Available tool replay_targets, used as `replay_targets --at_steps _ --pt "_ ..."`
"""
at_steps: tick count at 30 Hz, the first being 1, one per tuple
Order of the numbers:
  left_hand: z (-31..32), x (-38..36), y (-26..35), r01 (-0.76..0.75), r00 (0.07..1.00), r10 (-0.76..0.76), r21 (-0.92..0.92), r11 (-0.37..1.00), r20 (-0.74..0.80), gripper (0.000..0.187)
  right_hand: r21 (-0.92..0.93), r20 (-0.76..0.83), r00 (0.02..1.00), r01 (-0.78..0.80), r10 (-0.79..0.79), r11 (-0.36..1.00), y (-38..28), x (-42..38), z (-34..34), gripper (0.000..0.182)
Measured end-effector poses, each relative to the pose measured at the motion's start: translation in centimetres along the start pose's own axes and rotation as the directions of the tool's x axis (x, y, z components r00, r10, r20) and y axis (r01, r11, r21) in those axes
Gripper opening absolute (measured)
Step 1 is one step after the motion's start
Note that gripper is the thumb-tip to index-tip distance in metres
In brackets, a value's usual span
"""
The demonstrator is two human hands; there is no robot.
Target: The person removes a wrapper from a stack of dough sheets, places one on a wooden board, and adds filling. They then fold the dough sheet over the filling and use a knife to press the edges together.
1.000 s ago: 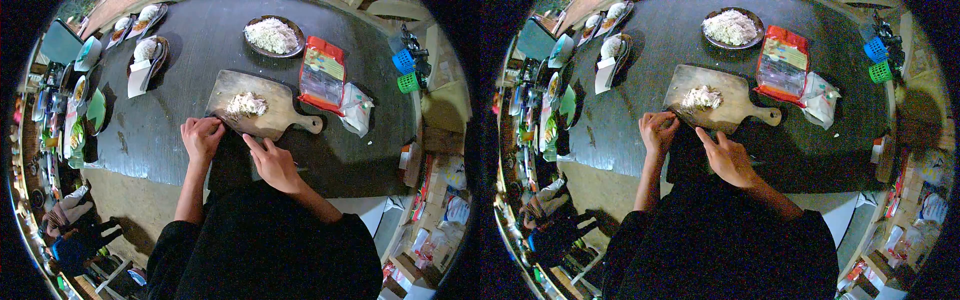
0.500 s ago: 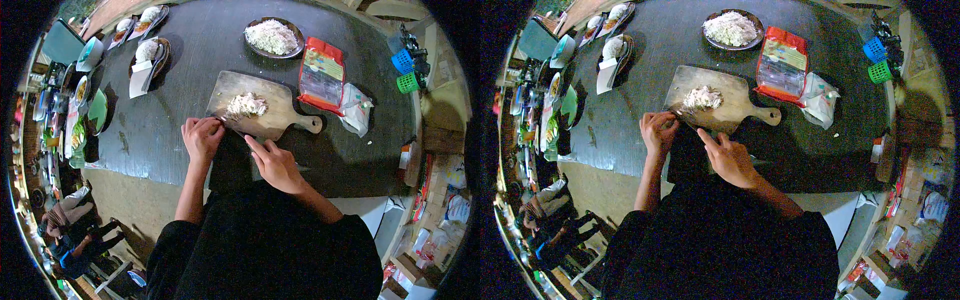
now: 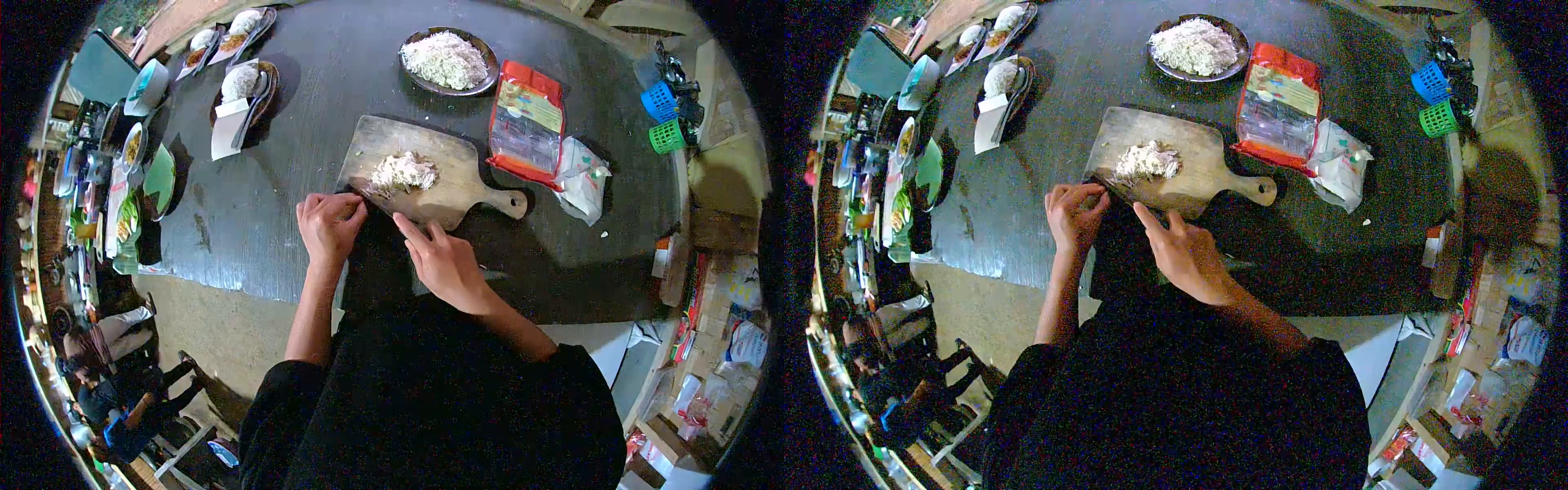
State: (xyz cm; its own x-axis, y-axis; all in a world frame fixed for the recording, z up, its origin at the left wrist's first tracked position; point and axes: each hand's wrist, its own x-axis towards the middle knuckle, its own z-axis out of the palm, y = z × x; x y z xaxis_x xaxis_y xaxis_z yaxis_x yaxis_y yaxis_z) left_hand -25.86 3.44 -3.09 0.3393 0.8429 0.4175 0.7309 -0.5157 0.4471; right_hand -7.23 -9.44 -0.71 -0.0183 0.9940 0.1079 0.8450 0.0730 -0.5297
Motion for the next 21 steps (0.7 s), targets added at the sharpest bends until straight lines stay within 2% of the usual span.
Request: replay_targets --at_steps 3,7,9,18,21 --pt "-0.4 0.2 0.3 0.039 0.999 -0.04 0.018 0.999 0.022 0.017 0.036 -0.046 0.999 -0.012 0.013 0.999 -0.1 -0.2 0.0 0.051" --pt "-0.2 0.2 0.1 -0.01 1.0 0.011 0.009 1.0 -0.013 0.012 0.049 -0.057 0.998 -0.017 0.02 0.999 0.1 -0.9 -0.6 0.051" --pt "-0.2 0.2 0.0 -0.023 1.0 0.023 0.013 1.0 -0.01 0.012 0.037 0.019 1.0 -0.008 0.008 0.999 0.0 -1.2 -1.0 0.052" --pt "0.0 0.3 0.1 -0.028 1.0 0.028 0.048 0.998 -0.014 0.013 0.037 0.041 0.999 -0.006 0.005 0.999 0.0 -0.9 -0.6 0.053" --pt "-0.3 0.2 0.3 0.023 0.999 -0.024 0.026 0.999 0.024 0.015 0.017 0.031 0.999 -0.005 0.004 1.0 0.0 -0.5 -0.4 0.053"
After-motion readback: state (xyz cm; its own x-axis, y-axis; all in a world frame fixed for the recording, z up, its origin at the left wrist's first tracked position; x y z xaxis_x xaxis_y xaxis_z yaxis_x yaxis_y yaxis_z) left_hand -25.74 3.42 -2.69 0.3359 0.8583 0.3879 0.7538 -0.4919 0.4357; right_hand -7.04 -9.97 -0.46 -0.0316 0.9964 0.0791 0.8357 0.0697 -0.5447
